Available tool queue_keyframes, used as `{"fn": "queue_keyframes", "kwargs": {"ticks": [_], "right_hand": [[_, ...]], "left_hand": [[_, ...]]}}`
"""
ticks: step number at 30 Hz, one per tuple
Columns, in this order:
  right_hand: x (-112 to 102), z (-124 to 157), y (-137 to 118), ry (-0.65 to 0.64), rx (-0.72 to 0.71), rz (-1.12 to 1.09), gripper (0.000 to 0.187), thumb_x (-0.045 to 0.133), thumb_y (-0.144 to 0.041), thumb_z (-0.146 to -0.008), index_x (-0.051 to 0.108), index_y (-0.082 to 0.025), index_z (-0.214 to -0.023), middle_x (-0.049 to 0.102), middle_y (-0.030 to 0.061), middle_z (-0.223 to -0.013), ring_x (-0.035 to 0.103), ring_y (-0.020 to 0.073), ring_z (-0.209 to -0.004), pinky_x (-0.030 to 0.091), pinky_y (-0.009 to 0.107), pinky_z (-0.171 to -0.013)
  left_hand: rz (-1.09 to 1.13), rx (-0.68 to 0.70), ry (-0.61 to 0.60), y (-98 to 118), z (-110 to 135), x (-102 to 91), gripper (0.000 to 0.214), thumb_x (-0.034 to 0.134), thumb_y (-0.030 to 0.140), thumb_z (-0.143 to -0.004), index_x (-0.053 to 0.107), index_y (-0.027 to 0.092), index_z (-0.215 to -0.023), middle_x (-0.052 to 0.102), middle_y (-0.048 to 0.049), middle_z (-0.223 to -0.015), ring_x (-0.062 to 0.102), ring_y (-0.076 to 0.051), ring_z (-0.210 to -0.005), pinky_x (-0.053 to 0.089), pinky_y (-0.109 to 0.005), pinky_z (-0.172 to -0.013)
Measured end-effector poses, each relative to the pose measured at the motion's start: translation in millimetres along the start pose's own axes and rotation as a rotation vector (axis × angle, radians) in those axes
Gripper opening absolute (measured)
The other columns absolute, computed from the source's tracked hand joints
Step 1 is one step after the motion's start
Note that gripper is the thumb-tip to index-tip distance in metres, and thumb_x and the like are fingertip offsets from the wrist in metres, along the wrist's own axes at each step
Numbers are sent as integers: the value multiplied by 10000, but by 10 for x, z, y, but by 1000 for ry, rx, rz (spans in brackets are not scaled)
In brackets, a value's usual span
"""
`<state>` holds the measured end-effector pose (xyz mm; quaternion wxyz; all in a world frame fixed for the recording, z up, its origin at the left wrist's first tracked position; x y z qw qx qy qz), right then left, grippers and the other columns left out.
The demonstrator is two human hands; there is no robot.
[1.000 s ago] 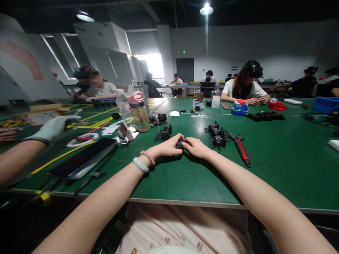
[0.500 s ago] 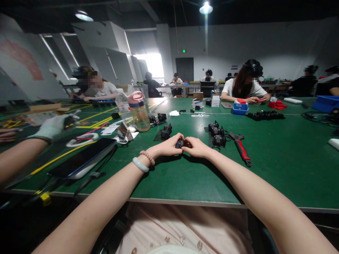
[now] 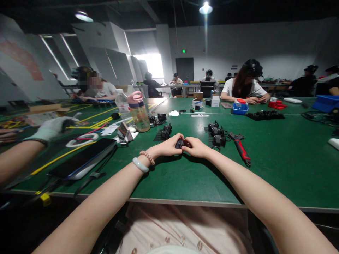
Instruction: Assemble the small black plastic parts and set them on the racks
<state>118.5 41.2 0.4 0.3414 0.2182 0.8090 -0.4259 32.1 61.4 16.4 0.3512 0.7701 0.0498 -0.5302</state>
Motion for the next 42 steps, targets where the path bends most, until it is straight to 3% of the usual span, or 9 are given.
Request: {"fn": "queue_keyframes", "kwargs": {"ticks": [42], "right_hand": [[-3, -14, 0, 16, 15, 20, 255, 384, -333, -796, 536, -142, -872, 570, 55, -838, 505, 127, -744, 366, 240, -667]], "left_hand": [[-6, 1, -14, 11, 6, -1, 399, 503, 253, -584, 394, 153, -955, 447, 0, -800, 431, -115, -672, 367, -236, -582]]}}
Point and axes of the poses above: each hand's wrist, its own z-axis away from the middle knuckle, its own x-axis out of the palm, y = z × x, the point moved 7 cm from there along -z, towards the middle knuckle
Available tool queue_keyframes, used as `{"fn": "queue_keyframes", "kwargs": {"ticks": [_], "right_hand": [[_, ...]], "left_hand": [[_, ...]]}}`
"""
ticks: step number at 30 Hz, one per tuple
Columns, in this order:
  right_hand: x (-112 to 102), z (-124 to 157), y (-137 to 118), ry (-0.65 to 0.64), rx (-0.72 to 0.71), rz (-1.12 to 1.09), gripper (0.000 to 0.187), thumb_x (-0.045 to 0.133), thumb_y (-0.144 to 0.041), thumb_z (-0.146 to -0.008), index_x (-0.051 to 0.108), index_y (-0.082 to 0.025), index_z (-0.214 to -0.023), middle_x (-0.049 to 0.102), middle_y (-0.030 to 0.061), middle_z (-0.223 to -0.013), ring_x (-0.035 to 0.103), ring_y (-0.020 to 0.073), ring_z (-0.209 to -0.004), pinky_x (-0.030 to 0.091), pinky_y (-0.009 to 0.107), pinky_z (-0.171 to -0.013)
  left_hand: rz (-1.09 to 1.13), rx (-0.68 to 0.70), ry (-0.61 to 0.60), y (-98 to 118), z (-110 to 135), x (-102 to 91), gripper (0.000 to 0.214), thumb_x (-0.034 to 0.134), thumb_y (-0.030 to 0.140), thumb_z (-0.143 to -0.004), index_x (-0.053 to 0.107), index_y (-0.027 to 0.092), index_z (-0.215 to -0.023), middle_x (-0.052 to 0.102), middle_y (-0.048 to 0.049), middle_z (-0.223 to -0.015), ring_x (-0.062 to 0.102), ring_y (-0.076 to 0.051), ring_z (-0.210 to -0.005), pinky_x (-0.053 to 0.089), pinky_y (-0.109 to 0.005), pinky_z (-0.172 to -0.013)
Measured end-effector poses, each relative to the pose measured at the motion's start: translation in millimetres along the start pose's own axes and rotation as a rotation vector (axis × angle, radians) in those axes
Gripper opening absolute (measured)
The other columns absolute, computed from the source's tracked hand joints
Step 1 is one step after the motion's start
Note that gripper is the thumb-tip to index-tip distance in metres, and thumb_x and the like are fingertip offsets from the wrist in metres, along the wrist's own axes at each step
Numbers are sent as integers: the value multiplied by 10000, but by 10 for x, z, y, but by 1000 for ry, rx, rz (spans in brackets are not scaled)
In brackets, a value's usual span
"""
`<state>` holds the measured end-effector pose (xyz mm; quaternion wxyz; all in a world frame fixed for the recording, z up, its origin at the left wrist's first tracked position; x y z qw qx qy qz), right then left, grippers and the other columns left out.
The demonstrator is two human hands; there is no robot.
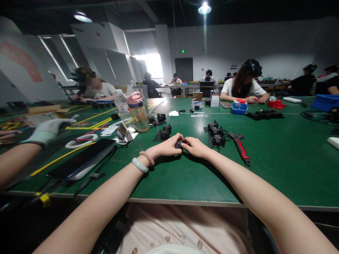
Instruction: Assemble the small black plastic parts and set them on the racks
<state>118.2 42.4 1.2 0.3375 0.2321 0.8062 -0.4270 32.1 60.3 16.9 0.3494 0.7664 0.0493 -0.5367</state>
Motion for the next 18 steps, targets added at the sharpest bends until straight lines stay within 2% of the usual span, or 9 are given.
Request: {"fn": "queue_keyframes", "kwargs": {"ticks": [12, 18], "right_hand": [[-13, 5, -27, -7, 6, -15, 255, 395, -326, -788, 543, -137, -874, 568, 49, -818, 496, 121, -706, 365, 239, -642], [1, 18, -5, -19, -17, -26, 246, 474, -315, -732, 526, -132, -887, 555, 38, -805, 489, 115, -670, 367, 230, -605]], "left_hand": [[-8, -10, -7, 9, -1, -6, 408, 509, 251, -587, 390, 154, -965, 456, -6, -808, 436, -121, -680, 372, -240, -585], [-7, -19, -8, -6, -4, 2, 419, 510, 263, -588, 384, 150, -971, 455, -7, -820, 440, -121, -686, 380, -243, -595]]}}
Point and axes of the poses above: each hand's wrist, its own z-axis away from the middle knuckle, its own x-axis out of the palm, y = z × x, the point moved 7 cm from there along -z, towards the middle knuckle
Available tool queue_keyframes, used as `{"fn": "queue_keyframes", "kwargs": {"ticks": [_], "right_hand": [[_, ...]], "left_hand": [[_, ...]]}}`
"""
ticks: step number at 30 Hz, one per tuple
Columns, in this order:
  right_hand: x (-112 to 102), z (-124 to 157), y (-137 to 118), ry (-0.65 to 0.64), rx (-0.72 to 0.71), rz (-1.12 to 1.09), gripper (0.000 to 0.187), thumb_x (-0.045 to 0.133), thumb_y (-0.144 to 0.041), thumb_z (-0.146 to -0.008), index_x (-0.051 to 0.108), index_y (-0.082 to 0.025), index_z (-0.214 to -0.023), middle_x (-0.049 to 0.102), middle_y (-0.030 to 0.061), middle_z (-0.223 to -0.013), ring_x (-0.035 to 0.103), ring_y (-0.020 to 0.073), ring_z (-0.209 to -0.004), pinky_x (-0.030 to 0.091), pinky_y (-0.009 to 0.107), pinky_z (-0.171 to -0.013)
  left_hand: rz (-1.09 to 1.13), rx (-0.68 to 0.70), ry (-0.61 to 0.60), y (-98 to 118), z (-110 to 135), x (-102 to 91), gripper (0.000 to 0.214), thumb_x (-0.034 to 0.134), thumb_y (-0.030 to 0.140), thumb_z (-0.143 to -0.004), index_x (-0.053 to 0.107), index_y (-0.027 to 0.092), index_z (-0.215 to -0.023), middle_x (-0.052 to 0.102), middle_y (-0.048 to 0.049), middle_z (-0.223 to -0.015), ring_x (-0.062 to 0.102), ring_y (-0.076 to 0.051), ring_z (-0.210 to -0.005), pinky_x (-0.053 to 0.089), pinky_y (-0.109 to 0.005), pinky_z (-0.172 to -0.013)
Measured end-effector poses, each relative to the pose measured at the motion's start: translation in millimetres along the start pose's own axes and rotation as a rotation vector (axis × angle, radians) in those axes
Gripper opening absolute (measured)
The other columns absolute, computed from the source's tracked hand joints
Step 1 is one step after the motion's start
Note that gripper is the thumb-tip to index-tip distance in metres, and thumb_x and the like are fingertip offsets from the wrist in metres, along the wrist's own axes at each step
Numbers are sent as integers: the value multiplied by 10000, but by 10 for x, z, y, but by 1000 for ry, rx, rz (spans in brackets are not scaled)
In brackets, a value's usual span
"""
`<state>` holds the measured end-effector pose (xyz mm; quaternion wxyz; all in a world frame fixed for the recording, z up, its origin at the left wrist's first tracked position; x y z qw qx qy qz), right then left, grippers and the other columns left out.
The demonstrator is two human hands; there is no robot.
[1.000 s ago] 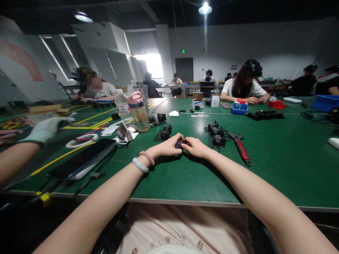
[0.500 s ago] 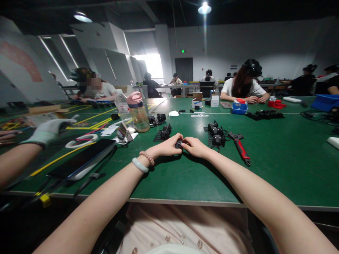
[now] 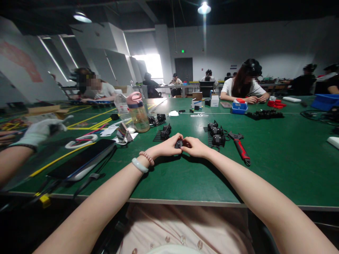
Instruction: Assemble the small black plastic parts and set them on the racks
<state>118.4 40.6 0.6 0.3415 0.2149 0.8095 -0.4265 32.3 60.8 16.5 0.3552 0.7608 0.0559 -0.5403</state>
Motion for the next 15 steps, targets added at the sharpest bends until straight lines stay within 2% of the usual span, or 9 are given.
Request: {"fn": "queue_keyframes", "kwargs": {"ticks": [15], "right_hand": [[-7, -6, 3, 7, 19, 0, 209, 489, -296, -717, 531, -136, -845, 548, 29, -779, 480, 111, -661, 364, 227, -602]], "left_hand": [[-2, 2, 4, -8, -3, -4, 428, 515, 268, -581, 382, 154, -971, 461, -14, -845, 453, -133, -717, 389, -257, -625]]}}
Point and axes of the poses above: each hand's wrist, its own z-axis away from the middle knuckle, its own x-axis out of the palm, y = z × x, the point moved 7 cm from there along -z, towards the middle knuckle
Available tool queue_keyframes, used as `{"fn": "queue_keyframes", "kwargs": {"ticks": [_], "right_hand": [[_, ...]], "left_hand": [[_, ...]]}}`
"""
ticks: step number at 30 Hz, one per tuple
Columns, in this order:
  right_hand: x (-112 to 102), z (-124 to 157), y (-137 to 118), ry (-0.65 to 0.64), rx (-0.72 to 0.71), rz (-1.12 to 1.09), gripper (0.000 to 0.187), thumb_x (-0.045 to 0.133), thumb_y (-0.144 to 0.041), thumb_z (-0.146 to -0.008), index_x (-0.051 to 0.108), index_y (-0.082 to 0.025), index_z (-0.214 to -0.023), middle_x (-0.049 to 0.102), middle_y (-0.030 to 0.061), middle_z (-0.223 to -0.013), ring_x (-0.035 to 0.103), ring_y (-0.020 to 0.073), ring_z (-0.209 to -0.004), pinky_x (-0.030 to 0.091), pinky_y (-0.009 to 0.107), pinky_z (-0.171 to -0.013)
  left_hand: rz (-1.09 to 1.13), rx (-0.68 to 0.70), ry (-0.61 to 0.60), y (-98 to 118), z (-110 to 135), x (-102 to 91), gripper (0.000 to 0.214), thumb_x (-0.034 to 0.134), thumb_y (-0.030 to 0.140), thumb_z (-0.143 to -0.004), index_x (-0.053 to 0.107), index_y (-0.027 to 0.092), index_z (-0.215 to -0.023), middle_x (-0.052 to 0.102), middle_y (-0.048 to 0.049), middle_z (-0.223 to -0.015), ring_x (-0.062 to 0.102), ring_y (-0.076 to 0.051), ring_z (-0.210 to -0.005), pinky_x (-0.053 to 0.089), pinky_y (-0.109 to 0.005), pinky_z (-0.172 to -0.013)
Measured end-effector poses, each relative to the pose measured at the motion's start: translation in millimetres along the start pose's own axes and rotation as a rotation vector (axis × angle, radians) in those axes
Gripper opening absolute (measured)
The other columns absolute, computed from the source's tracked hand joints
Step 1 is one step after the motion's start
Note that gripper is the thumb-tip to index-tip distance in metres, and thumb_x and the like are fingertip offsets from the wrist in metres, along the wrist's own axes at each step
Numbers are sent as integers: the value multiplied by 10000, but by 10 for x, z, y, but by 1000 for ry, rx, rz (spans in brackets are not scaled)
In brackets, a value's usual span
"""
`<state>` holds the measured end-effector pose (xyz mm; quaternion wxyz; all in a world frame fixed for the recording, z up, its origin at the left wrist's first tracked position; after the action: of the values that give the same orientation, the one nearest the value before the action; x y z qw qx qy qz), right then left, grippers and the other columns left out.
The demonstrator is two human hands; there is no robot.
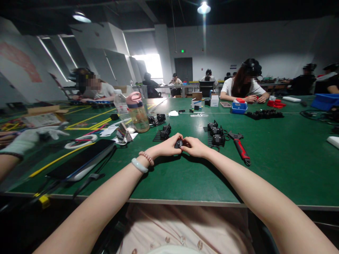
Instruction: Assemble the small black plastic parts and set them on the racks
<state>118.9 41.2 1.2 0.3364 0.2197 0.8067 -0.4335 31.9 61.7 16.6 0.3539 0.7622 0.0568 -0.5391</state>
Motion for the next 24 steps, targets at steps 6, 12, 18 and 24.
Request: {"fn": "queue_keyframes", "kwargs": {"ticks": [6, 12, 18, 24], "right_hand": [[1, 0, -6, 3, -4, 9, 208, 480, -301, -725, 527, -136, -842, 550, 32, -791, 482, 112, -669, 363, 227, -605], [6, 2, 3, 3, -7, 6, 208, 486, -295, -723, 527, -135, -848, 551, 34, -790, 484, 115, -681, 365, 231, -618], [5, 3, 6, 6, -3, -4, 206, 487, -296, -722, 529, -135, -843, 551, 32, -791, 484, 113, -675, 365, 230, -613], [-6, 4, -10, 1, -7, 19, 205, 475, -305, -731, 525, -134, -833, 550, 33, -781, 482, 114, -668, 362, 227, -604]], "left_hand": [[-1, 8, 3, 0, 2, 1, 417, 511, 269, -587, 384, 155, -967, 465, -13, -841, 452, -129, -710, 387, -255, -622], [0, 13, 3, 26, 6, -4, 409, 509, 261, -588, 384, 154, -963, 465, -10, -827, 448, -126, -698, 383, -252, -614], [2, -15, 0, 41, 15, -13, 410, 508, 251, -582, 386, 153, -960, 463, -10, -827, 450, -131, -708, 386, -254, -620], [-7, -11, 1, 37, 13, -11, 410, 512, 256, -586, 386, 153, -962, 464, -13, -835, 446, -129, -707, 384, -252, -623]]}}
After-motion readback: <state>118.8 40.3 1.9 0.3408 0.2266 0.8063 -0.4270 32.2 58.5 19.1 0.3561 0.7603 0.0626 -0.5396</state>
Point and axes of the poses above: each hand's wrist, its own z-axis away from the middle knuckle, its own x-axis out of the palm, y = z × x, the point moved 7 cm from there along -z, towards the middle knuckle
